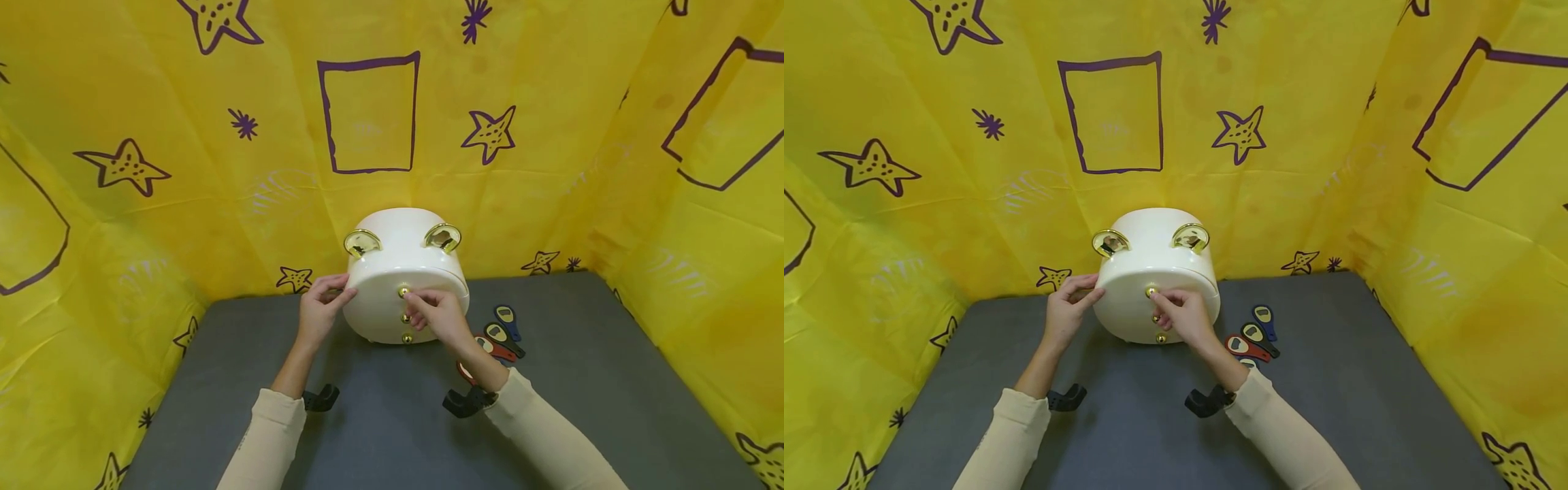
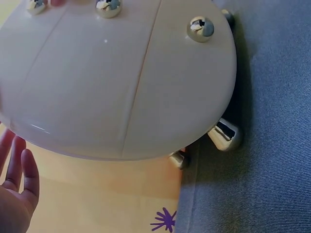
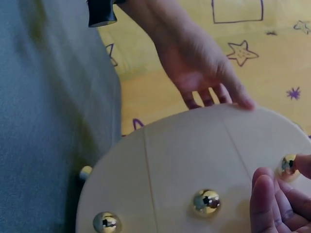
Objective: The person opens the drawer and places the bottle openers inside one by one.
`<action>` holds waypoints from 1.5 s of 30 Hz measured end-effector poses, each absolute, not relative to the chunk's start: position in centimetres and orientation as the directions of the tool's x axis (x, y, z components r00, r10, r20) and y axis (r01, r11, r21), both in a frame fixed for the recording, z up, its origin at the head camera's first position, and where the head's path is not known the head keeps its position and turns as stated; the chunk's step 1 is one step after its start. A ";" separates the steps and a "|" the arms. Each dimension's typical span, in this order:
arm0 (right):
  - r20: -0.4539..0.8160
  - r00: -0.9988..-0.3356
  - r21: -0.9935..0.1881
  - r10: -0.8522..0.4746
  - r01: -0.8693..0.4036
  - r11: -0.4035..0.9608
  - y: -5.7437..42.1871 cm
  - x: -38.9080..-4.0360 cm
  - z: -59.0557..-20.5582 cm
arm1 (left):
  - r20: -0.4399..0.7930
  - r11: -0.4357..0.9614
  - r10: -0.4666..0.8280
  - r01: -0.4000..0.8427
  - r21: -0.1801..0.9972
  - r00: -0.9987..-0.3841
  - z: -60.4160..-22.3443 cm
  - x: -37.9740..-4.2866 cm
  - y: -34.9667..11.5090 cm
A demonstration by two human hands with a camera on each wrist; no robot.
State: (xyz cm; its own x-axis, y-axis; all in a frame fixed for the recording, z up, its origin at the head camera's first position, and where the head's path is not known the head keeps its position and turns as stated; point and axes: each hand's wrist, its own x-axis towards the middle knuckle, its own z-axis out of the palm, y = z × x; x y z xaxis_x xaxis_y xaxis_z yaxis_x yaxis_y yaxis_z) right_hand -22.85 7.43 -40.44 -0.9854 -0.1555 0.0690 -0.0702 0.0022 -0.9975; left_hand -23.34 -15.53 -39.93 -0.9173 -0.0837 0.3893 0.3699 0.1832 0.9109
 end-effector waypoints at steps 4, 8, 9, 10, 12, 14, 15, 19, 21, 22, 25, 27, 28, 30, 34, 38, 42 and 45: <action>0.075 -0.982 -0.996 -0.173 -0.084 0.042 7.7 -22.6 -40.7 | 0.404 0.189 -0.081 0.384 0.904 -0.911 -40.0 -23.4 -15.6; 0.055 -0.985 -0.996 -0.164 -0.065 0.058 7.9 -22.4 -41.0 | 0.417 0.190 -0.083 0.396 0.898 -0.905 -40.1 -23.3 -15.5; 0.049 -0.986 -0.996 -0.159 -0.059 0.060 8.0 -22.4 -41.1 | 0.418 0.190 -0.086 0.397 0.898 -0.904 -40.1 -23.3 -15.5; 0.044 -0.987 -0.997 -0.156 -0.055 0.061 8.0 -22.3 -41.2 | 0.420 0.190 -0.089 0.398 0.897 -0.903 -40.2 -23.3 -15.5; 0.036 -0.989 -0.997 -0.146 -0.046 0.067 8.2 -22.3 -41.5 | 0.426 0.196 -0.095 0.403 0.894 -0.900 -40.2 -23.3 -15.4; 0.027 -0.991 -0.997 -0.134 -0.037 0.073 8.3 -22.2 -41.9 | 0.432 0.202 -0.098 0.407 0.891 -0.897 -40.2 -23.2 -15.4; 0.023 -0.992 -0.996 -0.127 -0.033 0.078 8.3 -22.1 -42.1 | 0.433 0.203 -0.100 0.408 0.890 -0.896 -40.2 -23.2 -15.3; 0.009 -0.995 -0.996 -0.100 -0.017 0.083 8.4 -21.9 -43.2 | 0.437 0.198 -0.103 0.412 0.889 -0.893 -40.3 -23.2 -15.2; 0.007 -0.995 -0.996 -0.100 -0.016 0.093 8.3 -21.9 -43.7 | 0.437 0.191 -0.110 0.412 0.891 -0.893 -40.3 -23.2 -15.1; 0.007 -0.994 -0.995 -0.106 -0.017 0.094 8.3 -21.9 -44.0 | 0.436 0.191 -0.115 0.411 0.891 -0.892 -40.3 -23.2 -15.1; 0.004 -0.991 -0.994 -0.132 -0.018 0.105 8.0 -21.9 -44.7 | 0.435 0.193 -0.134 0.407 0.893 -0.890 -40.2 -23.2 -15.0; 0.001 -0.988 -0.995 -0.151 -0.016 0.099 7.8 -22.0 -45.0 | 0.439 0.200 -0.145 0.408 0.891 -0.887 -40.2 -23.1 -14.9; -0.003 -0.988 -0.996 -0.156 -0.012 0.093 7.6 -22.0 -45.1 | 0.441 0.201 -0.149 0.409 0.890 -0.885 -40.2 -23.1 -14.9; -0.009 -0.987 -0.996 -0.160 -0.005 0.085 7.3 -22.1 -45.3 | 0.446 0.206 -0.153 0.413 0.887 -0.882 -40.1 -23.0 -14.8; -0.029 -0.986 -0.996 -0.163 0.015 0.084 6.8 -22.3 -45.5 | 0.450 0.214 -0.155 0.415 0.884 -0.880 -40.1 -23.0 -14.7; -0.056 -0.986 -0.995 -0.158 0.043 0.085 6.4 -22.5 -45.6 | 0.450 0.219 -0.153 0.414 0.884 -0.880 -40.1 -23.1 -14.7; -0.068 -0.988 -0.996 -0.141 0.057 0.075 6.1 -22.5 -45.7 | 0.451 0.226 -0.154 0.413 0.882 -0.879 -40.1 -23.1 -14.7; -0.070 -0.990 -0.996 -0.126 0.062 0.063 6.0 -22.4 -45.7 | 0.450 0.232 -0.154 0.410 0.882 -0.880 -40.1 -23.0 -14.7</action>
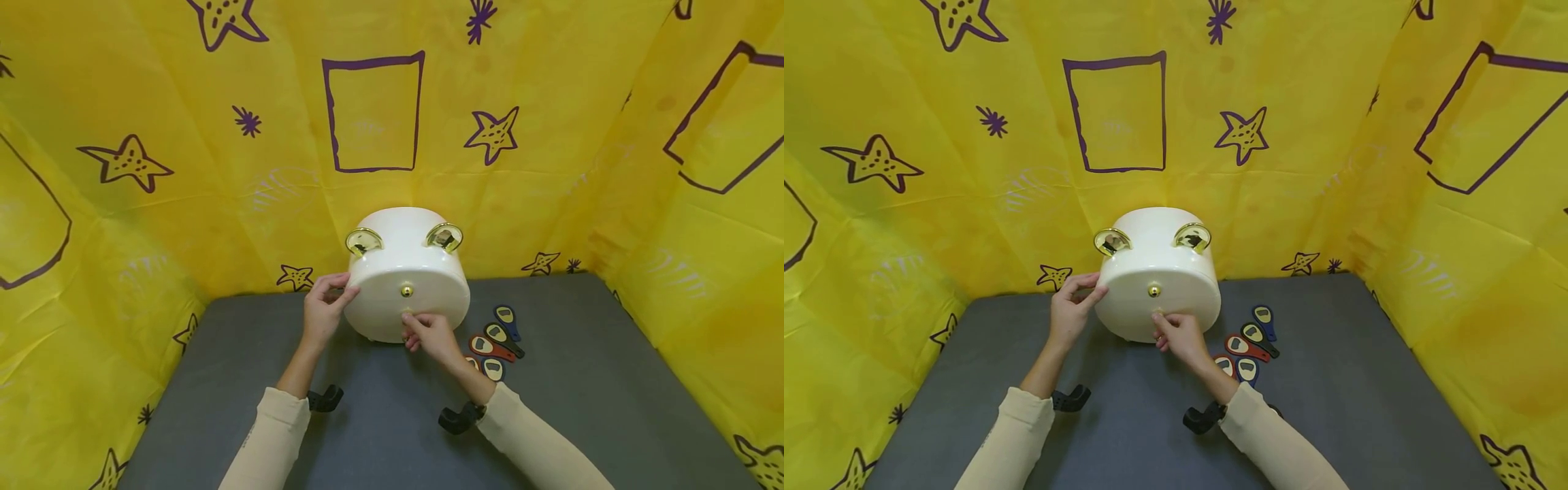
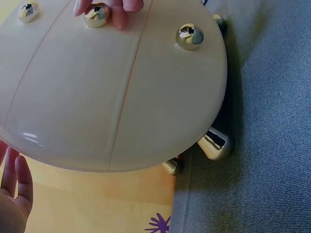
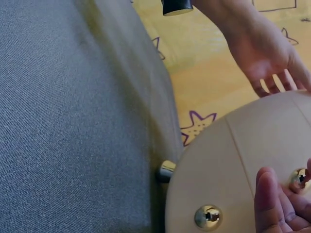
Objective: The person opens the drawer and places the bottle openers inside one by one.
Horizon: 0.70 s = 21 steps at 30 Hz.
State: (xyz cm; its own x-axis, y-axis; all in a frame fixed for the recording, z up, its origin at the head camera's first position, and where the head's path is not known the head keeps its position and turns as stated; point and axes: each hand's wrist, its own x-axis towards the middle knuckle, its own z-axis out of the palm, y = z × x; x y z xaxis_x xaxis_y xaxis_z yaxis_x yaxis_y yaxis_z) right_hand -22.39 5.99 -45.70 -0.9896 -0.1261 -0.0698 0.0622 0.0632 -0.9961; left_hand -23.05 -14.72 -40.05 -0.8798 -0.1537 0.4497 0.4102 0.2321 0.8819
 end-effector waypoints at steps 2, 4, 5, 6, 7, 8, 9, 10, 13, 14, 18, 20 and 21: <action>-0.062 -0.991 -0.997 -0.119 0.056 0.055 5.9 -22.4 -45.8 | 0.451 0.234 -0.152 0.411 0.881 -0.880 -40.1 -23.1 -14.7; -0.057 -0.992 -0.998 -0.115 0.053 0.042 5.9 -22.4 -45.9 | 0.453 0.232 -0.151 0.414 0.880 -0.879 -40.1 -23.1 -14.7; -0.054 -0.992 -0.998 -0.112 0.050 0.037 5.9 -22.4 -46.0 | 0.453 0.230 -0.151 0.414 0.881 -0.879 -40.1 -23.1 -14.7; -0.051 -0.993 -0.998 -0.109 0.048 0.031 5.9 -22.5 -46.1 | 0.453 0.228 -0.152 0.415 0.881 -0.879 -40.1 -23.0 -14.7; -0.048 -0.993 -0.999 -0.106 0.045 0.025 5.9 -22.5 -46.1 | 0.453 0.226 -0.152 0.415 0.881 -0.879 -40.1 -23.0 -14.7; -0.045 -0.994 -0.999 -0.104 0.044 0.019 5.9 -22.5 -46.2 | 0.452 0.225 -0.152 0.415 0.882 -0.879 -40.1 -23.0 -14.7; -0.046 -0.994 -0.999 -0.100 0.045 0.013 5.9 -22.5 -46.2 | 0.452 0.223 -0.151 0.415 0.882 -0.879 -40.1 -23.0 -14.7; -0.042 -0.994 -0.999 -0.096 0.041 0.011 5.8 -22.4 -46.2 | 0.451 0.222 -0.151 0.415 0.882 -0.880 -40.1 -23.0 -14.7; -0.032 -0.994 -0.999 -0.101 0.032 0.004 5.8 -22.2 -46.2 | 0.448 0.225 -0.153 0.410 0.884 -0.881 -40.1 -22.9 -14.7; -0.030 -0.994 -1.000 -0.104 0.029 0.004 5.9 -22.1 -46.2 | 0.445 0.227 -0.153 0.407 0.885 -0.882 -40.1 -22.9 -14.7; -0.020 -0.993 -1.000 -0.118 0.018 0.020 6.1 -21.4 -46.1 | 0.432 0.238 -0.151 0.392 0.889 -0.889 -40.0 -22.9 -14.8; -0.011 -0.992 -0.999 -0.124 0.007 0.033 6.2 -20.9 -46.2 | 0.424 0.243 -0.147 0.383 0.891 -0.893 -39.9 -22.9 -14.8; -0.005 -0.992 -0.999 -0.127 0.000 0.040 6.3 -20.6 -46.3 | 0.420 0.243 -0.146 0.379 0.893 -0.896 -39.9 -22.9 -14.8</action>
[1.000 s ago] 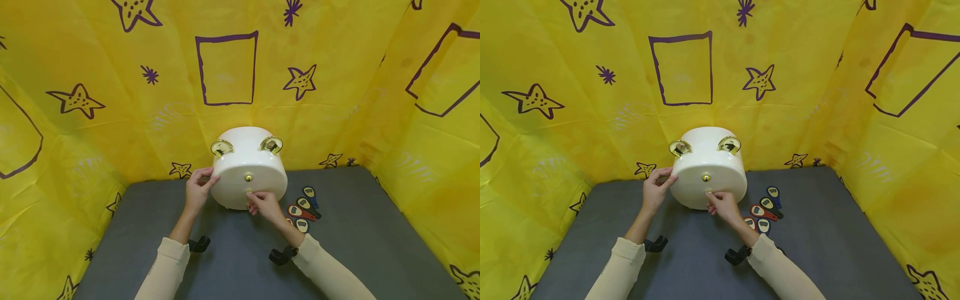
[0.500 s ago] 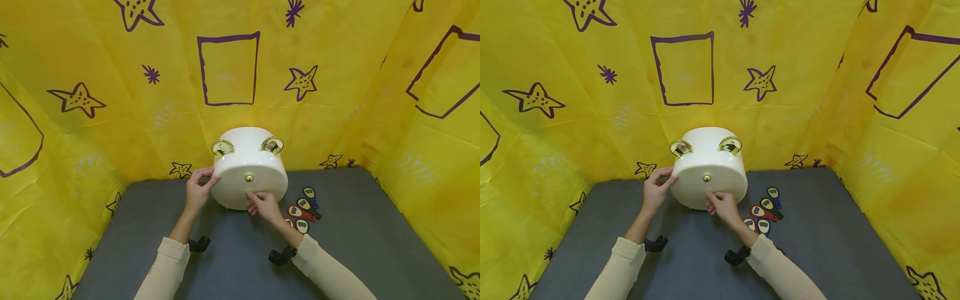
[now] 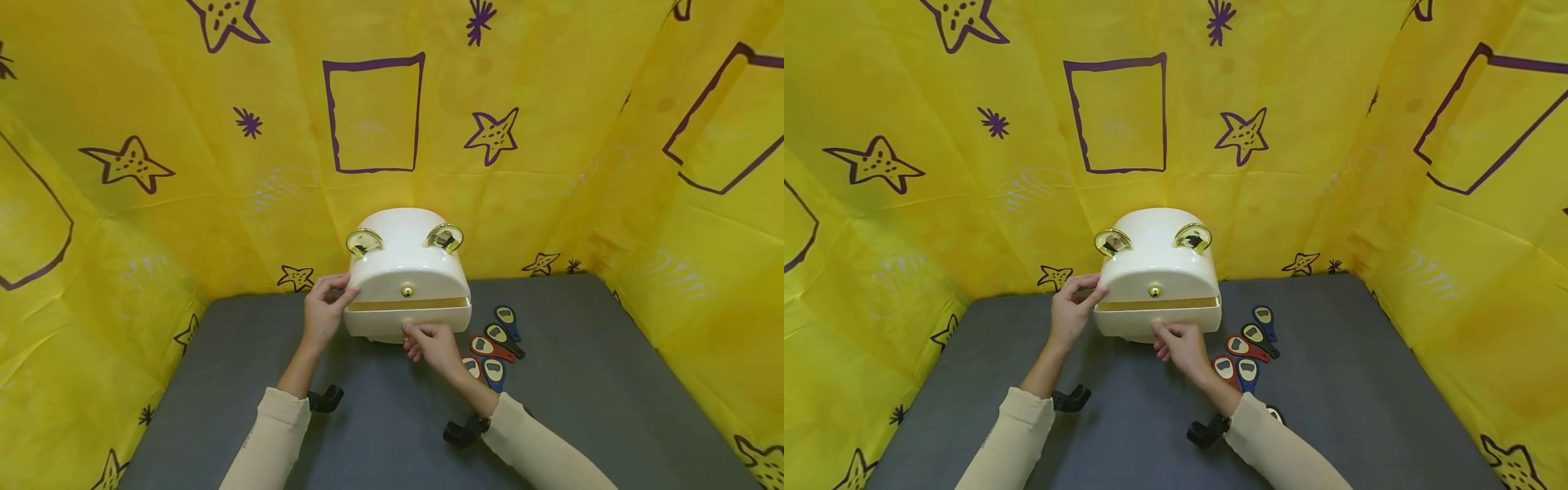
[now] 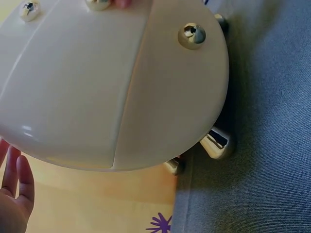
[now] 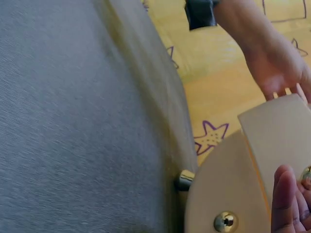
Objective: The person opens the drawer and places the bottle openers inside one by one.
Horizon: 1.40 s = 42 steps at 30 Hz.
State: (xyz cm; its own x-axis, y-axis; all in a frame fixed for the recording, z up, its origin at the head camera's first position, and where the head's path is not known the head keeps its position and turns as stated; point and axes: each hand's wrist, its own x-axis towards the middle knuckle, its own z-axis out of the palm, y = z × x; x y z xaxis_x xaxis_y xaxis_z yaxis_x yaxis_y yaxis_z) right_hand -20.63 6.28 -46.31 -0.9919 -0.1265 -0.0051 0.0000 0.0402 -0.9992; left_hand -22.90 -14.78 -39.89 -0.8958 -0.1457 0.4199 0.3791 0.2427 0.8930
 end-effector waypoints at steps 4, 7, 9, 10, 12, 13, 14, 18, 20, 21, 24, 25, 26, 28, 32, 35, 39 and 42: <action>0.019 -0.990 -0.997 -0.138 -0.029 0.071 6.6 -19.3 -46.6 | 0.403 0.242 -0.145 0.362 0.900 -0.904 -39.8 -23.0 -14.8; 0.032 -0.988 -0.995 -0.149 -0.046 0.089 6.8 -18.3 -46.7 | 0.398 0.245 -0.145 0.357 0.901 -0.906 -39.8 -23.0 -14.8; 0.031 -0.987 -0.994 -0.156 -0.047 0.101 7.0 -17.6 -46.9 | 0.398 0.250 -0.144 0.356 0.900 -0.906 -39.8 -23.0 -14.8; 0.028 -0.987 -0.993 -0.158 -0.045 0.106 7.2 -17.3 -46.9 | 0.400 0.254 -0.143 0.357 0.899 -0.905 -39.8 -23.0 -14.8; 0.015 -0.986 -0.993 -0.167 -0.035 0.115 7.3 -16.6 -46.9 | 0.405 0.260 -0.140 0.362 0.895 -0.903 -39.8 -22.9 -14.8; 0.013 -0.985 -0.992 -0.173 -0.034 0.120 7.4 -16.3 -46.9 | 0.408 0.262 -0.139 0.364 0.894 -0.902 -39.8 -22.9 -14.7; 0.010 -0.984 -0.992 -0.178 -0.032 0.122 7.5 -15.9 -46.9 | 0.410 0.262 -0.138 0.366 0.893 -0.902 -39.8 -22.9 -14.7; 0.019 -0.979 -0.993 -0.203 -0.042 0.112 7.8 -14.7 -46.9 | 0.418 0.255 -0.137 0.376 0.891 -0.898 -39.8 -22.8 -14.7; 0.030 -0.977 -0.993 -0.210 -0.053 0.106 7.8 -14.1 -47.0 | 0.420 0.249 -0.138 0.379 0.891 -0.897 -39.8 -22.9 -14.7; 0.030 -0.977 -0.993 -0.212 -0.053 0.105 7.8 -13.9 -47.1 | 0.420 0.246 -0.138 0.379 0.892 -0.897 -39.8 -22.9 -14.7; 0.044 -0.975 -0.992 -0.218 -0.069 0.110 7.8 -13.2 -47.1 | 0.420 0.238 -0.142 0.380 0.894 -0.896 -39.9 -22.9 -14.8; 0.048 -0.975 -0.991 -0.219 -0.074 0.113 7.8 -13.1 -47.1 | 0.421 0.238 -0.143 0.382 0.893 -0.896 -39.9 -23.0 -14.8; 0.050 -0.974 -0.990 -0.220 -0.077 0.118 7.7 -12.9 -47.0 | 0.423 0.236 -0.144 0.384 0.893 -0.895 -39.9 -23.0 -14.8; 0.062 -0.973 -0.988 -0.222 -0.091 0.121 7.7 -12.8 -47.1 | 0.423 0.235 -0.144 0.384 0.893 -0.895 -39.9 -23.0 -14.9; 0.061 -0.975 -0.987 -0.215 -0.091 0.133 7.7 -12.5 -47.2 | 0.420 0.241 -0.137 0.381 0.892 -0.897 -39.9 -22.9 -14.9; 0.051 -0.978 -0.987 -0.203 -0.081 0.141 7.7 -12.2 -47.4 | 0.419 0.240 -0.132 0.381 0.893 -0.899 -39.9 -22.8 -14.9; 0.055 -0.979 -0.986 -0.197 -0.085 0.145 7.7 -12.0 -47.4 | 0.430 0.233 -0.133 0.393 0.890 -0.893 -39.9 -22.7 -14.8; 0.065 -0.978 -0.985 -0.196 -0.094 0.142 7.8 -11.9 -47.5 | 0.442 0.231 -0.131 0.406 0.884 -0.887 -39.8 -22.8 -14.8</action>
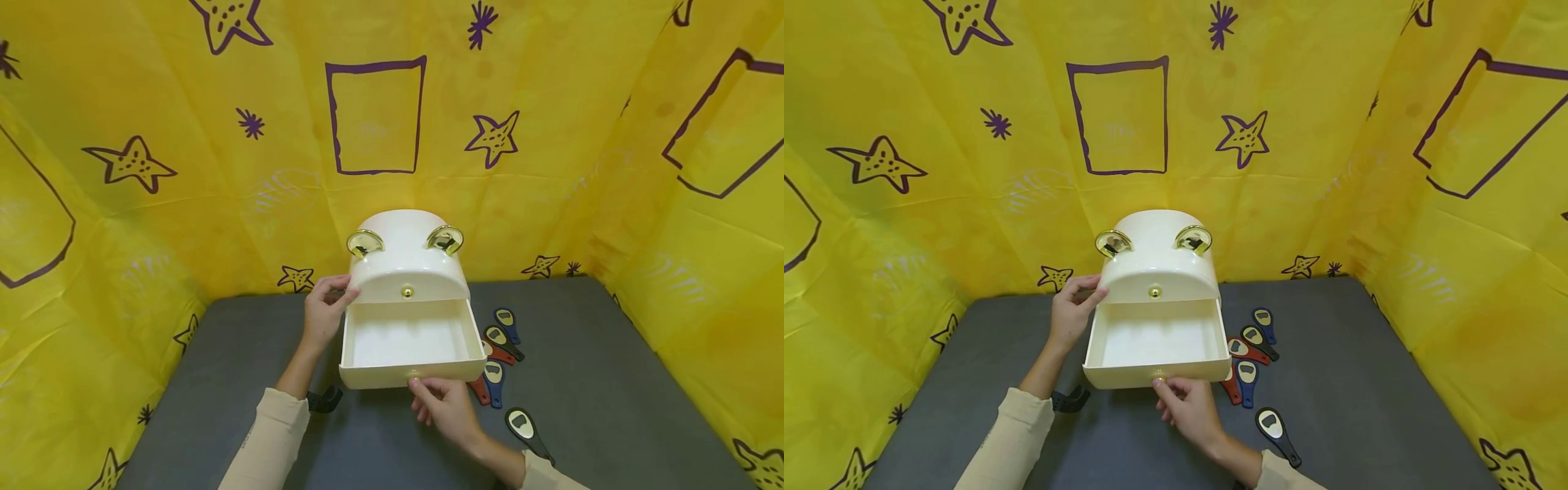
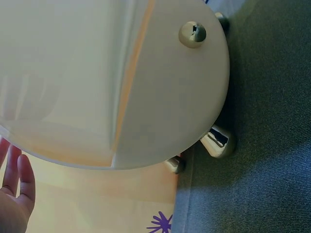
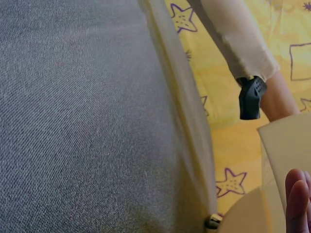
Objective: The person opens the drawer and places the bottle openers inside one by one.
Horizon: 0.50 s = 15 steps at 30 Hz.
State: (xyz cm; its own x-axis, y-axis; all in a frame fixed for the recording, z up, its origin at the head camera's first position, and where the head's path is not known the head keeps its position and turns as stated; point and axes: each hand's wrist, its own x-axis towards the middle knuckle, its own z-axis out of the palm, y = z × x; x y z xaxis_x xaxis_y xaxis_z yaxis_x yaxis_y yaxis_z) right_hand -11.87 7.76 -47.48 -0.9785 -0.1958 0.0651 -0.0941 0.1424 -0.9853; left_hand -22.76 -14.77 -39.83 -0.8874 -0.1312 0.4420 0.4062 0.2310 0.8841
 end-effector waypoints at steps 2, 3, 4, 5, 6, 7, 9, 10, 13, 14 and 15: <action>0.066 -0.978 -0.985 -0.196 -0.095 0.143 7.7 -11.8 -47.5 | 0.445 0.229 -0.131 0.410 0.883 -0.886 -39.8 -22.8 -14.8; 0.065 -0.978 -0.985 -0.197 -0.094 0.143 7.7 -11.8 -47.5 | 0.447 0.226 -0.131 0.413 0.882 -0.885 -39.9 -22.8 -14.8; 0.063 -0.978 -0.985 -0.200 -0.093 0.143 7.8 -11.8 -47.6 | 0.450 0.224 -0.131 0.415 0.882 -0.883 -39.9 -22.8 -14.8; 0.062 -0.978 -0.985 -0.202 -0.092 0.144 7.8 -11.8 -47.6 | 0.452 0.225 -0.132 0.417 0.880 -0.882 -39.9 -22.8 -14.8; 0.062 -0.977 -0.985 -0.205 -0.093 0.146 7.8 -11.8 -47.6 | 0.452 0.222 -0.132 0.418 0.881 -0.882 -39.9 -22.8 -14.8; 0.063 -0.976 -0.985 -0.208 -0.095 0.147 7.8 -11.8 -47.7 | 0.451 0.223 -0.133 0.417 0.881 -0.883 -40.0 -22.8 -14.8; 0.065 -0.975 -0.984 -0.214 -0.098 0.147 7.9 -11.8 -47.7 | 0.453 0.227 -0.134 0.418 0.880 -0.881 -40.0 -22.9 -14.8; 0.067 -0.974 -0.984 -0.217 -0.101 0.148 7.9 -11.8 -47.7 | 0.452 0.230 -0.133 0.416 0.880 -0.882 -40.0 -22.9 -14.8; 0.066 -0.973 -0.984 -0.223 -0.101 0.149 7.9 -11.8 -47.7 | 0.450 0.234 -0.134 0.413 0.880 -0.883 -40.0 -22.9 -14.8; 0.064 -0.972 -0.984 -0.224 -0.100 0.150 8.0 -11.8 -47.6 | 0.449 0.234 -0.133 0.412 0.881 -0.884 -40.0 -22.9 -14.8; 0.063 -0.972 -0.984 -0.225 -0.098 0.151 8.0 -11.8 -47.6 | 0.447 0.234 -0.133 0.410 0.882 -0.885 -40.0 -22.9 -14.8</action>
State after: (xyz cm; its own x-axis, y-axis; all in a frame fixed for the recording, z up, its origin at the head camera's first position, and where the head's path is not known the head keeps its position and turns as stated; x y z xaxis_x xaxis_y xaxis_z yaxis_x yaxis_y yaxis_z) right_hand -11.81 7.96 -47.59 -0.9723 -0.2251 0.0626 -0.0981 0.1505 -0.9837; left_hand -22.90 -14.82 -39.99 -0.8847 -0.1326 0.4468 0.4102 0.2336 0.8816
